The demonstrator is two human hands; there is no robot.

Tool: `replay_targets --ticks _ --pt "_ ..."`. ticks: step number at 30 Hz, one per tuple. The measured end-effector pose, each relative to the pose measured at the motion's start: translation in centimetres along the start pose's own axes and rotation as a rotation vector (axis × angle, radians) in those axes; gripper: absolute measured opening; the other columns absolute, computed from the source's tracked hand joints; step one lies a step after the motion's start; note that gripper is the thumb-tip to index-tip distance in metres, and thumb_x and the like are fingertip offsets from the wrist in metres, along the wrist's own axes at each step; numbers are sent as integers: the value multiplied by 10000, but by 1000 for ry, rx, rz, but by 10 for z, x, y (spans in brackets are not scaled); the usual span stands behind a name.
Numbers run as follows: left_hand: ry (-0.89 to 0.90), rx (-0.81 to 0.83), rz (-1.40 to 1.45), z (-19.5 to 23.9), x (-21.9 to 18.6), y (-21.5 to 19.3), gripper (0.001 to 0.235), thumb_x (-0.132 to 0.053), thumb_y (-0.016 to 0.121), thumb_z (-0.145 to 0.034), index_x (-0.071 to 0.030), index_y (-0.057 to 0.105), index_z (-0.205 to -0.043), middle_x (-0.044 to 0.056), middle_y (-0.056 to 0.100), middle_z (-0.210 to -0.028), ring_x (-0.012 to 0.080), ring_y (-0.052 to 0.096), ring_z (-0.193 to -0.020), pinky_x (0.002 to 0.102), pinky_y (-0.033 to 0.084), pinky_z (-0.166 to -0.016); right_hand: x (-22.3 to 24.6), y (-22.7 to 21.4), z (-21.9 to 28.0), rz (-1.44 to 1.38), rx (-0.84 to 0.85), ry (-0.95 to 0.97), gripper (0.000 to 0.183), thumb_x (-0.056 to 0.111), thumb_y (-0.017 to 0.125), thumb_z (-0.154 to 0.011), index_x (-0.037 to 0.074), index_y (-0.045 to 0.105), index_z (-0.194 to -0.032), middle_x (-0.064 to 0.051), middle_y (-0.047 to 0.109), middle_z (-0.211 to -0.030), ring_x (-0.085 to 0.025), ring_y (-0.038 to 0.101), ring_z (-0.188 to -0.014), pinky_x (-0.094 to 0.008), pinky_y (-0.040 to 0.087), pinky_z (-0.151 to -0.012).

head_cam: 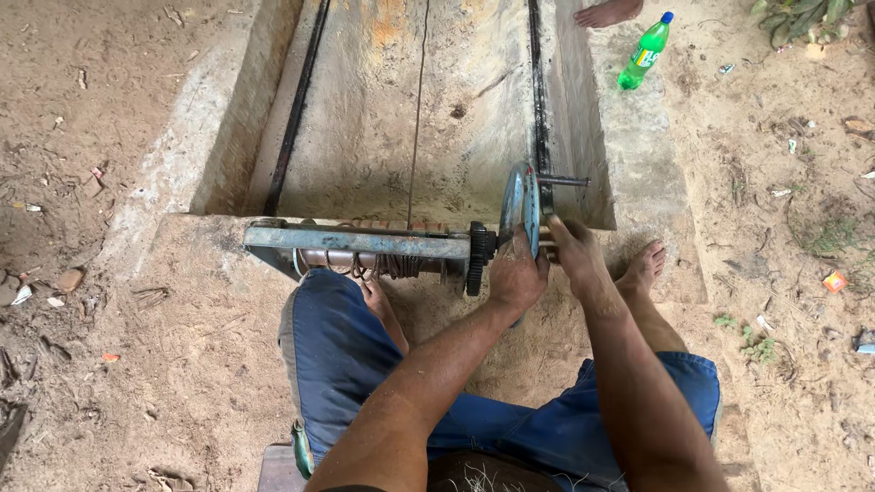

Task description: The person sits on the ground and operates a manual reciprocating saw by turning a hand wheel to move the blade back and forth through a log. The person maintains a steady rhythm while cutting the wood.

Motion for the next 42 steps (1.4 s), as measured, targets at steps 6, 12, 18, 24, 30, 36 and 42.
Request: replay_targets --ticks 6,12,18,24,30,36,42 --pt "-155 257 -10 10 24 37 665 -363 481 -1089 69 292 -1560 173 690 -918 338 738 -766 456 669 -686 53 55 -3 565 -6 13 558 345 665 -976 -44 541 -1357 -250 743 -1100 -318 740 -958 -405 599 -837" --pt "74 120 -26 19 8 28 458 -391 513 -1090 -58 495 -1404 127 744 -1031 285 762 -878 511 504 -1178 60 66 9 319 -3 -160 491 99 695 -892 -96 491 -1293 -265 747 -1051 -292 757 -900 -407 643 -739" --pt "263 -80 -56 49 -9 2 474 -307 553 -1036 -36 527 -1424 200 637 -1380 335 608 -1327 508 460 -1180 49 64 37 327 -73 -306 446 118 612 -950 -59 438 -1321 -196 773 -1061 -224 769 -901 -374 613 -768" --pt "246 13 9 71 -5 7 447 -280 609 -1075 -73 487 -1452 206 633 -1408 366 586 -1393 517 458 -1211 26 63 57 440 -144 -352 398 134 670 -980 -38 444 -1259 -190 732 -1084 -294 738 -922 -419 588 -756" --pt "161 121 54 79 5 5 706 -250 645 -979 22 332 -1551 285 577 -1419 431 513 -1394 568 404 -1158 11 67 65 201 -114 -527 265 61 558 -1010 -5 430 -1232 -183 749 -1068 -242 774 -914 -347 649 -756" --pt "227 244 104 87 5 -3 717 -231 675 -930 -60 373 -1558 221 577 -1457 412 481 -1463 540 370 -1272 -2 71 65 132 -52 -547 280 69 521 -1043 44 373 -1279 -152 725 -1094 -228 747 -963 -355 687 -708" --pt "163 256 236 81 11 -17 800 -262 644 -954 3 242 -1592 328 401 -1557 501 451 -1420 531 450 -1149 3 69 79 150 -106 -536 260 49 567 -1019 9 444 -1244 -137 742 -1105 -231 743 -961 -344 621 -776"
Point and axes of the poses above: each hand's wrist, its own z-axis away from the middle knuckle, its own y-axis out of the palm, x = y × z, the point moved 10 cm from there along -z, towards the middle knuckle
